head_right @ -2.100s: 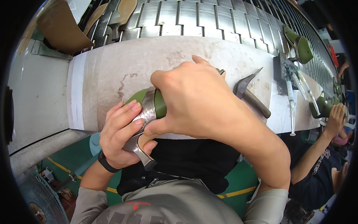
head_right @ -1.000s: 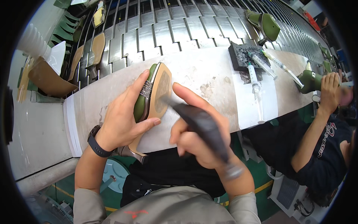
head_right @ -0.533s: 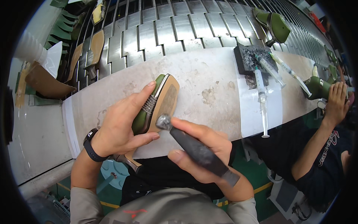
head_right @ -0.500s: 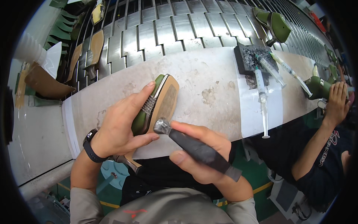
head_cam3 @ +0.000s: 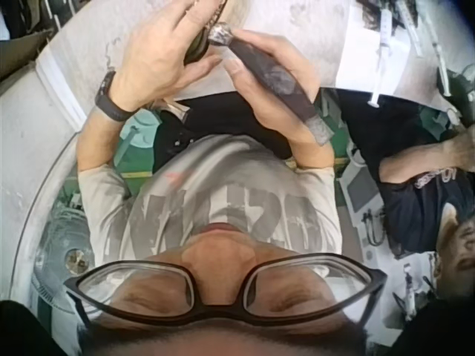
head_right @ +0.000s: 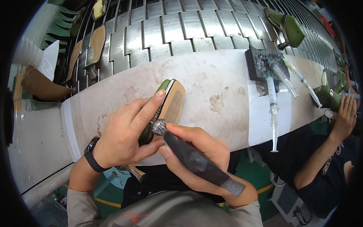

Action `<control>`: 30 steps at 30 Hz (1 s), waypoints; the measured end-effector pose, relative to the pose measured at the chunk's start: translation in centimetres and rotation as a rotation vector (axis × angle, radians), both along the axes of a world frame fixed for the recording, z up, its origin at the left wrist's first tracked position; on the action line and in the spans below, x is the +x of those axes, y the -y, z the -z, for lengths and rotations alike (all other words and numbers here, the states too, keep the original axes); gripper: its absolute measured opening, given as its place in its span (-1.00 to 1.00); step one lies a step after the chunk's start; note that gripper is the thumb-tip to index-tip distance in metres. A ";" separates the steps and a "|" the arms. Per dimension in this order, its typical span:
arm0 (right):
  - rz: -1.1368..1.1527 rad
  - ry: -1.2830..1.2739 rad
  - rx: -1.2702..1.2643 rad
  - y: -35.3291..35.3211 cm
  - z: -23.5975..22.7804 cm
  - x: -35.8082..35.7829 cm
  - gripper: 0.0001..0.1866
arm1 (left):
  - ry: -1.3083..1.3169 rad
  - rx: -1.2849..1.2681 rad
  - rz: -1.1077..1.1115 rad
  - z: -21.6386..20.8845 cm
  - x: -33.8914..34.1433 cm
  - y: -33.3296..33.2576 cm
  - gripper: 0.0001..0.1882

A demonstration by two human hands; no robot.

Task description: The person manufactures heeled shoes at a workbench by using a hammer to secure the heel to the sole and upper, then positioning and pressing a sole piece onto the bottom of the shoe. The person repeats these actions for a second shoe, picking them up from a conveyor belt.

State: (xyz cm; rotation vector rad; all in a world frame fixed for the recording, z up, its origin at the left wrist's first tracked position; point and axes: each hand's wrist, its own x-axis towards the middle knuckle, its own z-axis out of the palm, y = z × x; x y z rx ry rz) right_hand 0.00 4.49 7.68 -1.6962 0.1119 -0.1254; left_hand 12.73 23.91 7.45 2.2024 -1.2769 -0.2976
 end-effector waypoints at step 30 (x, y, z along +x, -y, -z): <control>0.123 -0.194 -0.007 2.1 -2.9 6.7 -0.82 | -0.015 -0.001 -0.009 -0.5 -0.2 -2.0 0.16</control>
